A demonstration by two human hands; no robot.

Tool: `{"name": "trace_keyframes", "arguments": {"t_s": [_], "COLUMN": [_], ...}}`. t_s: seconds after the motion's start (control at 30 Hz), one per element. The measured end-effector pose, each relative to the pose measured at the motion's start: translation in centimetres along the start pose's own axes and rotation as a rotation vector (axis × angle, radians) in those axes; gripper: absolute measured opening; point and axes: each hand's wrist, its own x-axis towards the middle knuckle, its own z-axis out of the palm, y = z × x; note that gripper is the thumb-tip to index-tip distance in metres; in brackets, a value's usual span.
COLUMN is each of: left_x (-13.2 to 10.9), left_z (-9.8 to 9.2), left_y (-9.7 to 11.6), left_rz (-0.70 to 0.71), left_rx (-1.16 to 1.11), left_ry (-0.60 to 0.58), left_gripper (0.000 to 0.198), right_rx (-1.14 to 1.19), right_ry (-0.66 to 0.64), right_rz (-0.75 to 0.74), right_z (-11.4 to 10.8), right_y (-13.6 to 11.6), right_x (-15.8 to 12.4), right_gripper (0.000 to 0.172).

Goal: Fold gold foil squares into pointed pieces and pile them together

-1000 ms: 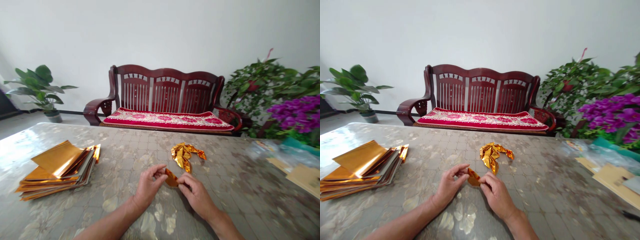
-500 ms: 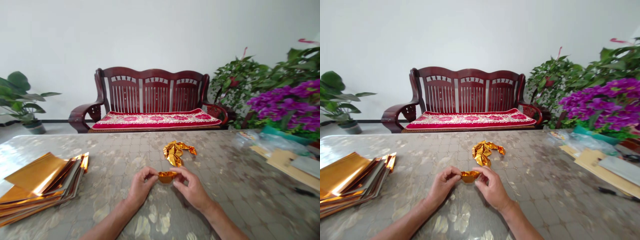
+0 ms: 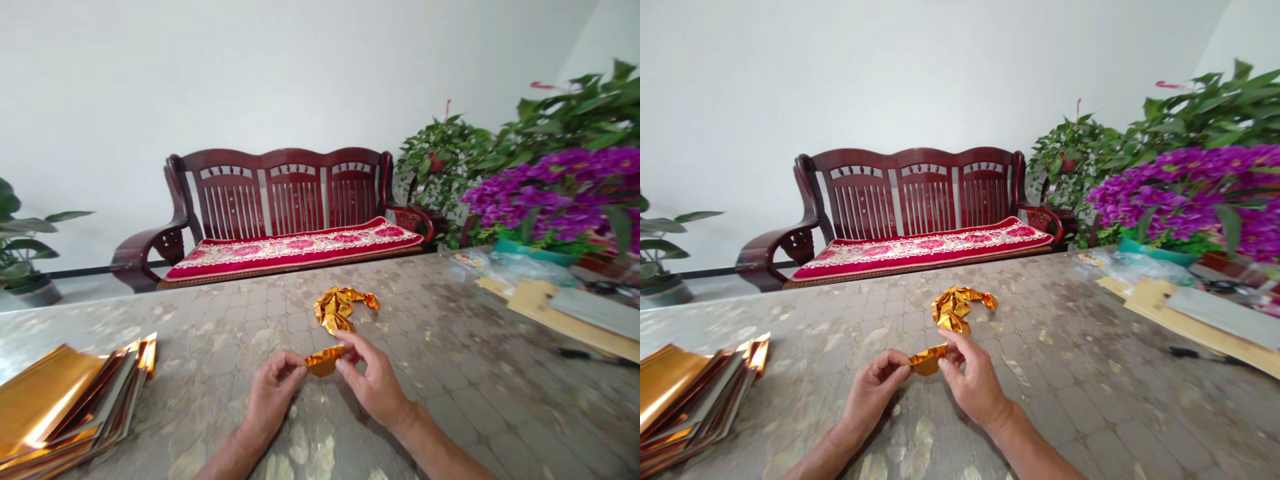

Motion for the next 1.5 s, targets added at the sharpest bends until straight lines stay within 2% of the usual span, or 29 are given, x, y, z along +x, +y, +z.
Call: {"name": "trace_keyframes", "arguments": {"t_s": [0.2, 0.43, 0.7, 0.87, 1.0, 1.13, 1.2, 1.33, 1.5], "left_x": [0.3, 0.2, 0.2, 0.2, 0.1, -0.2, -0.3, -0.3, -0.3], "left_z": [0.1, 0.2, 0.3, 0.4, 0.4, 0.4, 0.3, 0.2, 0.2], "left_y": [-0.3, -0.1, 0.2, 0.5, 0.3, 0.2, 0.3, 0.8, 1.8], "left_rz": [-0.07, -0.115, -0.137, -0.144, -0.125, -0.09, -0.055, -0.004, -0.022], "left_rx": [-0.138, -0.187, -0.164, -0.15, -0.13, -0.038, 0.039, 0.131, 0.065], "left_ry": [-0.032, -0.066, -0.12, -0.127, -0.078, -0.003, 0.002, -0.003, 0.019], "left_gripper": [0.024, 0.029, 0.033, 0.034, 0.033, 0.024, 0.019, 0.014, 0.013], "right_rx": [0.02, 0.031, 0.155, 0.074, 0.033, 0.007, -0.076, -0.24, -0.23], "right_ry": [0.004, -0.003, -0.009, 0.014, 0.021, -0.017, -0.047, -0.106, -0.16], "right_rz": [-0.02, -0.018, 0.061, 0.001, -0.007, -0.03, -0.107, -0.267, -0.143], "right_z": [-0.2, -0.1, 0.1, 0.0, -0.1, -0.4, -0.8, -1.6, -2.0], "right_y": [-0.5, -0.6, -0.5, -1.0, -1.2, -1.0, -0.9, -0.5, 0.0], "right_x": [0.2, 0.0, 0.1, 0.1, 0.0, -0.2, -0.2, 0.1, 0.5], "right_gripper": [0.029, 0.026, 0.025, 0.025, 0.026, 0.039, 0.04, 0.032, 0.026]}}
